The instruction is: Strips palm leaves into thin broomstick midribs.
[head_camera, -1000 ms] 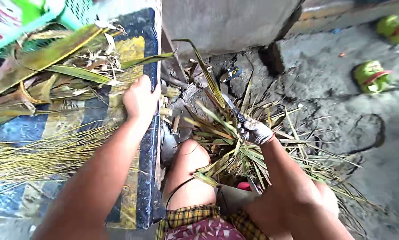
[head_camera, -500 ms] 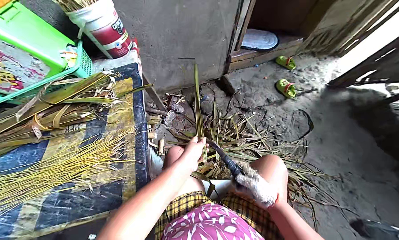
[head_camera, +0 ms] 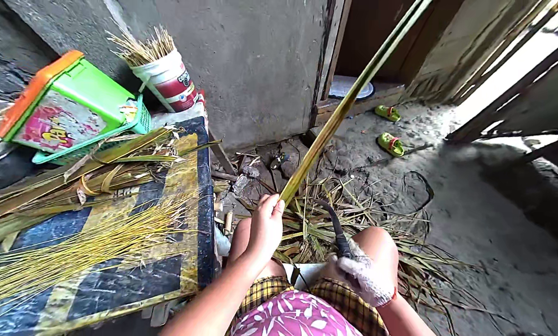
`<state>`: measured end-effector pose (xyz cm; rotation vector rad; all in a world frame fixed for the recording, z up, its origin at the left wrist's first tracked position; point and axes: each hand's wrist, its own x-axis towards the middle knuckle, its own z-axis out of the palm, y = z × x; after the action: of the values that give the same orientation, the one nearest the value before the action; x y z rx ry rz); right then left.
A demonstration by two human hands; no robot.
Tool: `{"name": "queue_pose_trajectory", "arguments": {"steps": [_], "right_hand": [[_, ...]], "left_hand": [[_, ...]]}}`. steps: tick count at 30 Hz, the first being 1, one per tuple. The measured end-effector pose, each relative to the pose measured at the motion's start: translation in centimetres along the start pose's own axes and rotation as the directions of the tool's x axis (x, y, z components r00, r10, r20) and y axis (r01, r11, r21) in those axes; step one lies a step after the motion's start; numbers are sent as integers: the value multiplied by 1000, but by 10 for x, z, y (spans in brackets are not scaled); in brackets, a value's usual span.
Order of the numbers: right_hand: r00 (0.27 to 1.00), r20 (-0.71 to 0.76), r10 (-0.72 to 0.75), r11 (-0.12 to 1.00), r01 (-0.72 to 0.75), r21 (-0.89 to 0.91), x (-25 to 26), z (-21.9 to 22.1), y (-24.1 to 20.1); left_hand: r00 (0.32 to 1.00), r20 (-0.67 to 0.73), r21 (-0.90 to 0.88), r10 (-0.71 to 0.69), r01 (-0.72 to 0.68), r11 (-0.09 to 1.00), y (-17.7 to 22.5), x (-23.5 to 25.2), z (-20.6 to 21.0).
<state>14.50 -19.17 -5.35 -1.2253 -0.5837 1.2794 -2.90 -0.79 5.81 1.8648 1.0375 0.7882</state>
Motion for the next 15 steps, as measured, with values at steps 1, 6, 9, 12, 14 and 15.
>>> {"name": "queue_pose_trajectory", "arguments": {"steps": [1,6,9,12,14,15], "right_hand": [[999,-23,-32,999,33,17,1,4,-3],[943,64,-328,942,322,92,11,24,-6],[888,155,-433,899,439,-4,19,38,-20],[893,136,-429,890,443,-104,23,50,-35],[906,125,-405,904,417,-95,27,58,-43],[912,114,-393,908,405,-110,28,63,-47]], "left_hand": [[999,33,-26,-8,9,1000,2,-3,2],[981,159,-123,-115,135,983,20,-10,10],[972,192,-107,-132,155,982,27,-13,9],[976,194,-106,-103,125,986,25,-16,9],[974,198,-108,-106,129,986,24,-18,9],[973,202,-106,-108,131,986,25,-19,9]]}}
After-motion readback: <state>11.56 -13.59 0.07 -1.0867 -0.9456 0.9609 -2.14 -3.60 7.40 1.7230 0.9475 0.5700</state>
